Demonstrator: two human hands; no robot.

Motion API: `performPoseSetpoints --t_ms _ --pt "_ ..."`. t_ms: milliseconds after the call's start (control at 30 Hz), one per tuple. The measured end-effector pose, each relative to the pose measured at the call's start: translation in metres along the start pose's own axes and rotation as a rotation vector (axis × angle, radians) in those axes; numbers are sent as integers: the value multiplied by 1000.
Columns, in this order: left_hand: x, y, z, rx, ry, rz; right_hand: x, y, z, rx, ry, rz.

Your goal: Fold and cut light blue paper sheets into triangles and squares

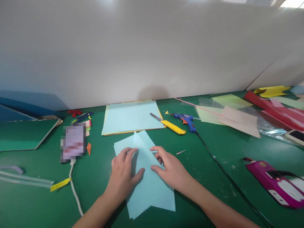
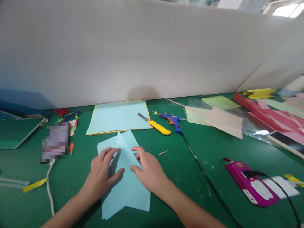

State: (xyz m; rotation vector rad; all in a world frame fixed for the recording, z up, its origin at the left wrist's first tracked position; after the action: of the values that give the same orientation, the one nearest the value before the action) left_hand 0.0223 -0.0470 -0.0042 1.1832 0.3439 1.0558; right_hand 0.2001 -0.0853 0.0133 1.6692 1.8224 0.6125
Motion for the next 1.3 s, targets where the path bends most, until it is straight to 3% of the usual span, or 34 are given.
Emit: performPoseSetpoints --t_ms 200,300,400,500,567,633,767,867,933,1033,1133,1300 --pt "4 5 -1 -168 110 28 10 5 9 368 -90 -55" --pt "7 8 -4 -298 225 121 11 8 11 481 -88 -51" --pt "10 11 -7 -566 313 218 10 9 10 558 -78 -65" --pt "14 12 -7 -866 425 117 9 10 7 585 -59 -78" --pt "14 15 -6 -952 513 70 8 11 6 573 -52 -84" --pt "14 19 -5 -1044 604 149 8 14 6 555 -48 -86" --pt "15 27 -6 -1283 764 431 9 23 13 545 -37 -20" --pt "18 32 -7 -1394 802 581 10 27 22 570 -39 46" --pt "20 33 -8 -1446 803 620 12 26 26 649 -40 87" --pt "22 31 -9 -1513 827 586 14 23 28 903 -33 91" --pt "22 27 -9 -1554 816 533 14 20 25 1120 -40 -33" --pt "22 23 -7 -1520 750 444 8 17 21 1069 -61 -158"
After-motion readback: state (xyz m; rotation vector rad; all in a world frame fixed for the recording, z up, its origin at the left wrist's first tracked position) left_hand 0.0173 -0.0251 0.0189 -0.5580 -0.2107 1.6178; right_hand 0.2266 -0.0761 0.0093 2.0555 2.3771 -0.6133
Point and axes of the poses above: each hand's wrist, its own x-axis towards the middle knuckle, its own y-axis out of the back of the hand, z = x × y, the point moved 2 cm from there along x, towards the middle knuckle, and after that the axes turned 3 degrees about -z, right-handed, at the moved point
